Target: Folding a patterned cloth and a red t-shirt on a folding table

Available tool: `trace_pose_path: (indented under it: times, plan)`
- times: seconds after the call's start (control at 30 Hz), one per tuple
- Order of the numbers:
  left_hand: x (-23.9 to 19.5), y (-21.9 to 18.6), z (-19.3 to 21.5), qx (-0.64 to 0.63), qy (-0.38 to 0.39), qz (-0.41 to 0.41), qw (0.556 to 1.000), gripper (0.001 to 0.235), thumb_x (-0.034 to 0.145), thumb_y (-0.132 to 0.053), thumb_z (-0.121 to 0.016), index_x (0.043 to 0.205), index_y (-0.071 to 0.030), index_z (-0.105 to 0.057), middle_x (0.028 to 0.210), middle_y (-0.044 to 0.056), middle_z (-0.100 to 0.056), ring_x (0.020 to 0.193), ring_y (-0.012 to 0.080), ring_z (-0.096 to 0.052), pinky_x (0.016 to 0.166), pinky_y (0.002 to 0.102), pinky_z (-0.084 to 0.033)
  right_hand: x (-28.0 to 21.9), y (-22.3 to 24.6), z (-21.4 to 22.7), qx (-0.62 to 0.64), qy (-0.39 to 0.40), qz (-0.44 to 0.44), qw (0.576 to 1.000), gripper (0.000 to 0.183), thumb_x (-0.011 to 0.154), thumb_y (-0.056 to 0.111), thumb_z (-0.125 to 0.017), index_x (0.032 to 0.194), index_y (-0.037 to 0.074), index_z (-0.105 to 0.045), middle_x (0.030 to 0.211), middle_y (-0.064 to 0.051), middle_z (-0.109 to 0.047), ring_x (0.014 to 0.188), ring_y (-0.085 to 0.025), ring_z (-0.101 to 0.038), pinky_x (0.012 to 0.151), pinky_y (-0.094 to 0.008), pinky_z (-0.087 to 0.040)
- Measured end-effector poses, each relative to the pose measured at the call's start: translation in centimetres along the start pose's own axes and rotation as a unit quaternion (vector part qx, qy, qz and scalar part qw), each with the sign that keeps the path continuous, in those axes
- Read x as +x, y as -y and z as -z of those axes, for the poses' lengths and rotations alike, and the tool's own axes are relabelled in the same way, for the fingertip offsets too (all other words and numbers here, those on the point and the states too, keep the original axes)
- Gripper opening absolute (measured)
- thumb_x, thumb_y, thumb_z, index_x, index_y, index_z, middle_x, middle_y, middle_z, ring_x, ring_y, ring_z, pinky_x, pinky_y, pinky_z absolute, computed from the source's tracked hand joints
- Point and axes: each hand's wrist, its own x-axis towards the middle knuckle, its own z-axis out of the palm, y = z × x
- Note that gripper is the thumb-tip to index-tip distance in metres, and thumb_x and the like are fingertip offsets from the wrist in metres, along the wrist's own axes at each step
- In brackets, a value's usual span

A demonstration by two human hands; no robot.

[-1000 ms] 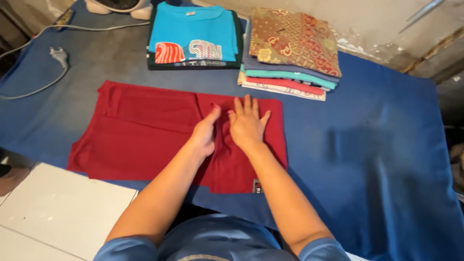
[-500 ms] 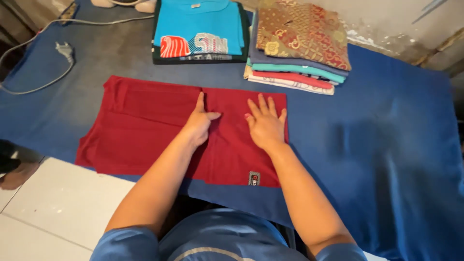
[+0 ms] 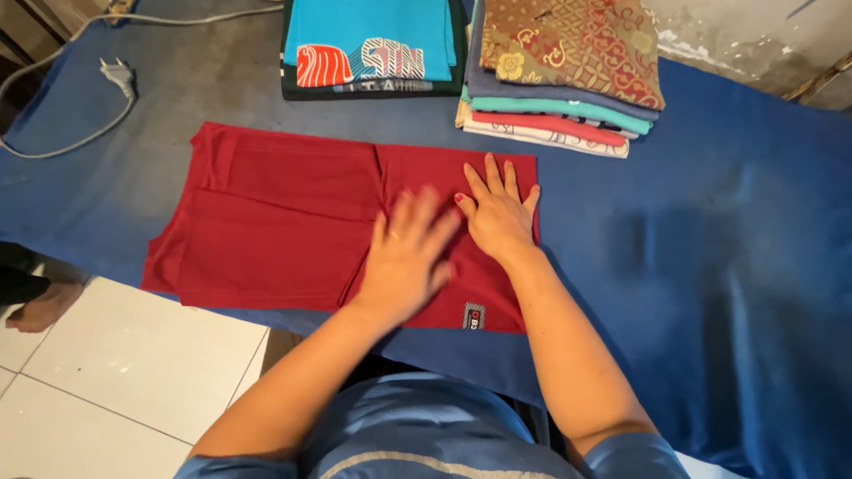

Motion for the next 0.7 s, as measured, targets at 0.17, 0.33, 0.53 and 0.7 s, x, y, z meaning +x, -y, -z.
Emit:
trace_pose_path:
  times: [0.17,0.33,0.53,0.7]
  plan:
    - [-2.3,0.7,1.0,0.038,0.226,0.056,0.972,0.073,0.101,-0.064,-0.036,0.164,-0.032,-0.018,0.173,0.008,-0.004,0.158,0.0322,-0.001,0.122,0.062,-0.009,-0.8,-0.1,1.7,-0.013,0.031,0.007,0.999,0.060,0.108,0.057,-0.026,0.164,0.040,-0.014,0.174,0.004,0.001,0.160,-0.027,0.003,0.119,-0.071,-0.004]
    - [-3.1,2.0,1.1,0.043,0.247,0.077,0.965,0.072,0.102,-0.062,-0.034,0.165,-0.030,-0.017,0.173,0.005,-0.005,0.158,0.0308,-0.006,0.122,0.065,-0.003,-0.2,-0.2,1.4,-0.043,0.041,0.014,0.998,0.062,0.106,0.059,-0.025,0.164,0.043,-0.011,0.174,0.005,0.003,0.160,-0.026,0.004,0.119,-0.072,-0.004]
    - [2.8,2.9,0.0,-0.054,-0.031,0.013,0.998,0.054,0.105,-0.035,-0.053,0.154,-0.015,-0.046,0.162,0.013,-0.039,0.153,0.0330,-0.031,0.120,0.066,-0.019,-0.5,1.7,2.1,-0.054,-0.078,0.074,0.993,0.060,0.109,0.045,-0.037,0.164,0.026,-0.026,0.173,-0.010,-0.013,0.158,-0.038,-0.005,0.115,-0.077,-0.011]
    - [8.2,6.1,-3.6,-0.001,0.124,0.138,0.983,0.061,0.109,-0.053,-0.023,0.163,-0.027,-0.028,0.172,-0.002,-0.019,0.159,0.0227,-0.009,0.120,0.072,0.001,2.6,1.2,-0.4,-0.015,-0.049,0.139,0.989,0.053,0.110,0.034,-0.035,0.163,0.028,-0.030,0.174,-0.003,-0.012,0.159,-0.033,-0.007,0.117,-0.075,-0.013]
